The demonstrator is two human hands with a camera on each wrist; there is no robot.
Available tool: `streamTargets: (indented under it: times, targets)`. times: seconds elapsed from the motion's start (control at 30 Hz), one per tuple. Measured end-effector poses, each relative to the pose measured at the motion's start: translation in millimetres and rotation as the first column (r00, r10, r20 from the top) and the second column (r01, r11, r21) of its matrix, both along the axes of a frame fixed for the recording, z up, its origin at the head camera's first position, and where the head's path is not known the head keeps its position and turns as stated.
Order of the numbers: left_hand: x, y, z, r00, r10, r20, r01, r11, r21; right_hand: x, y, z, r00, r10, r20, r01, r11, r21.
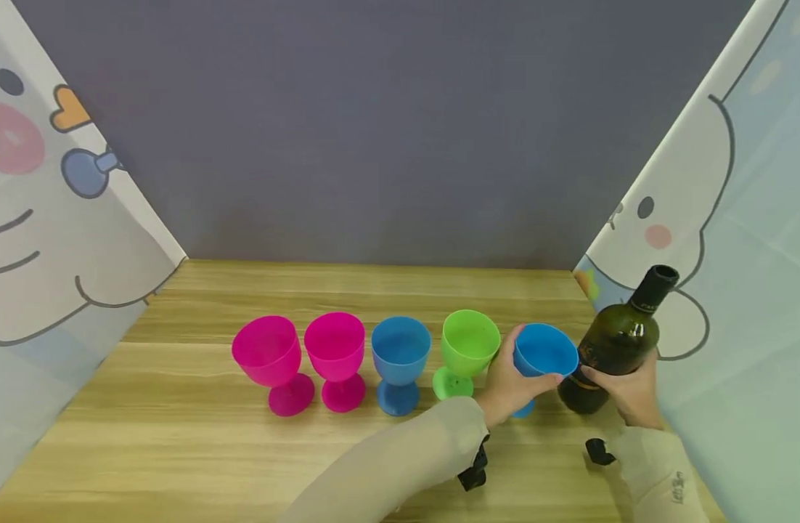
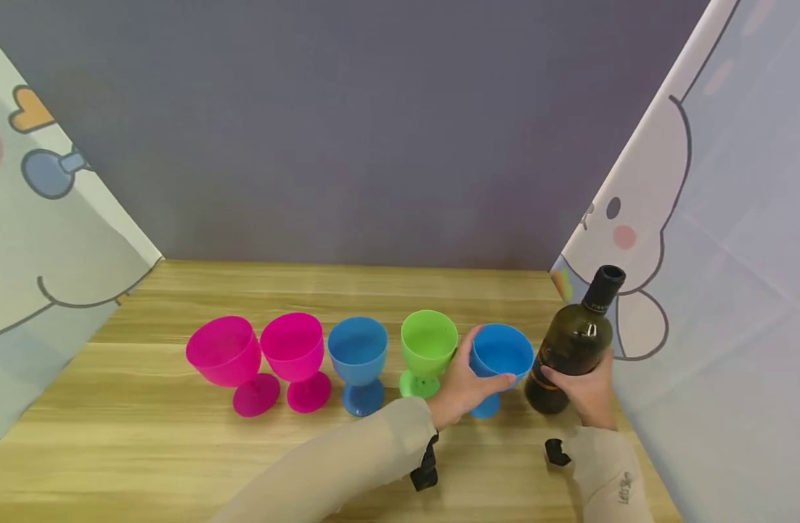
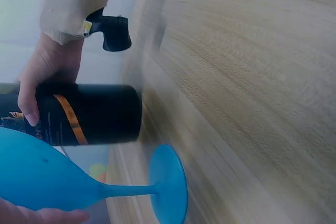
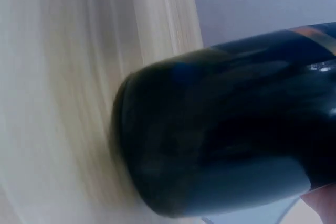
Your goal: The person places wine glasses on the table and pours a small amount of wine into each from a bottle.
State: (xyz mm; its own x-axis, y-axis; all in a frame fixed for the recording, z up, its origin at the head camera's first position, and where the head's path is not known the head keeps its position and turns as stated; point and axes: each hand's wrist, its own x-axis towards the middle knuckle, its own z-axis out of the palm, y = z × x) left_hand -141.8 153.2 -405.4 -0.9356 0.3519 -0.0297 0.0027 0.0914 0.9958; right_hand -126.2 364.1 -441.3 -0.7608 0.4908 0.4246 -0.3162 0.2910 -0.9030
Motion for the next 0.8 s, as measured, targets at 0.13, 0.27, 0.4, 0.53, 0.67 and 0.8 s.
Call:
streamTargets:
  times: [0.13,0.27,0.4,0.53,0.67,0.8]
  targets:
    - [-0.4,0.6,1.1,1.000,-0.006,-0.003,0.006,1.000,-0.006,5.5,7.0,7.8,0.984,-0.099,0.148,0.070,0.979,0.190]
    - [0.4,0.6,1.9,1.000,0.015,0.014,-0.015,1.000,-0.011,8.4,13.9,18.3,0.971,-0.102,0.214,0.039,0.960,0.277]
    - [0.7,-0.4,1.8,1.000,0.014,0.024,-0.014,1.000,-0.004,14.0,19.0,27.6,0.972,-0.117,0.204,0.044,0.943,0.330]
    - [-0.5,-2.2,1.1,1.000,0.004,0.021,-0.004,1.000,-0.003,21.1,23.6,36.6,0.983,-0.090,0.163,0.019,0.920,0.392]
    - [-1.7,-2.7,0.2,1.000,0.004,0.017,-0.004,1.000,-0.014,30.1,30.4,44.1,0.988,-0.074,0.139,-0.003,0.874,0.485]
    - [-1.5,-1.4,-0.1,1.000,0.003,0.017,-0.002,1.000,-0.027,40.8,37.8,53.0,0.976,-0.140,0.168,0.019,0.818,0.575]
